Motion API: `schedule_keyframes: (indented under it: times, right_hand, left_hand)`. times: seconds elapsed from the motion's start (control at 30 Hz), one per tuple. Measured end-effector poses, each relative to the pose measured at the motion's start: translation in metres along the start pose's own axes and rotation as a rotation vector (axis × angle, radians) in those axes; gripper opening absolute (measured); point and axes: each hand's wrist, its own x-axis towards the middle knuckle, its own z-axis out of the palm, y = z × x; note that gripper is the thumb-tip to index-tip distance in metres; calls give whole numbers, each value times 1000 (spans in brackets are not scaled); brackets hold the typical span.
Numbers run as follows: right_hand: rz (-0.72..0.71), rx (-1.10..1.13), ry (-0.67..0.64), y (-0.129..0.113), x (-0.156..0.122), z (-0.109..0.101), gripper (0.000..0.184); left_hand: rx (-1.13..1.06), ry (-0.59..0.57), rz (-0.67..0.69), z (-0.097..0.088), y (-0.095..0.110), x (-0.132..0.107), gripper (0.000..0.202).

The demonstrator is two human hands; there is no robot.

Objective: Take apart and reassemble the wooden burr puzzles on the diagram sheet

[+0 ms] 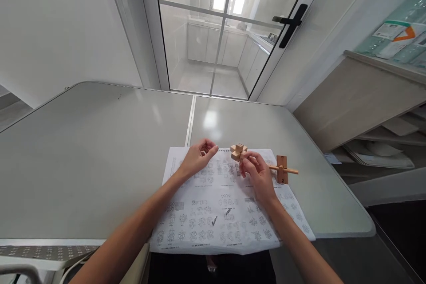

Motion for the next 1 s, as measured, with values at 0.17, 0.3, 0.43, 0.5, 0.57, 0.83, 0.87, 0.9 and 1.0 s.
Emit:
schedule_keyframes:
  times: [0.17, 0.3, 0.43, 0.5, 0.57, 0.83, 0.87, 0.9, 1.0]
  right_hand:
    - [46, 192, -188, 5, -1, 1, 16]
    - [87, 244, -245, 6, 2, 0, 20]
    - [104, 277, -284, 7, 3, -1, 22]
    - [107, 279, -304, 7, 2, 0, 22]
    - [93, 270, -329, 6, 2, 0, 21]
    - [53, 125, -228, -4, -1, 5, 27]
    - [50, 110, -212, -3, -1, 5, 26]
    - [48, 97, -196, -2, -1, 5, 26]
    - [46, 75, -141, 1, 1, 6, 30]
  left_hand:
    - [-11, -175, 153, 2, 3, -3, 59]
    - [-19, -291, 156, 2, 2, -3, 73]
    - [-28, -360, 88, 3, 3, -3, 80]
    - [-28, -390, 68, 5, 4, -4, 75]
    - [-18, -398, 73, 6, 5, -5, 68]
    - [-31, -316, 92, 8, 9, -7, 69]
    - [-32, -308, 91, 9, 8, -7, 70]
    - [-34, -298, 88, 9, 8, -7, 72]
    - [-75, -274, 81, 8, 4, -5, 69]
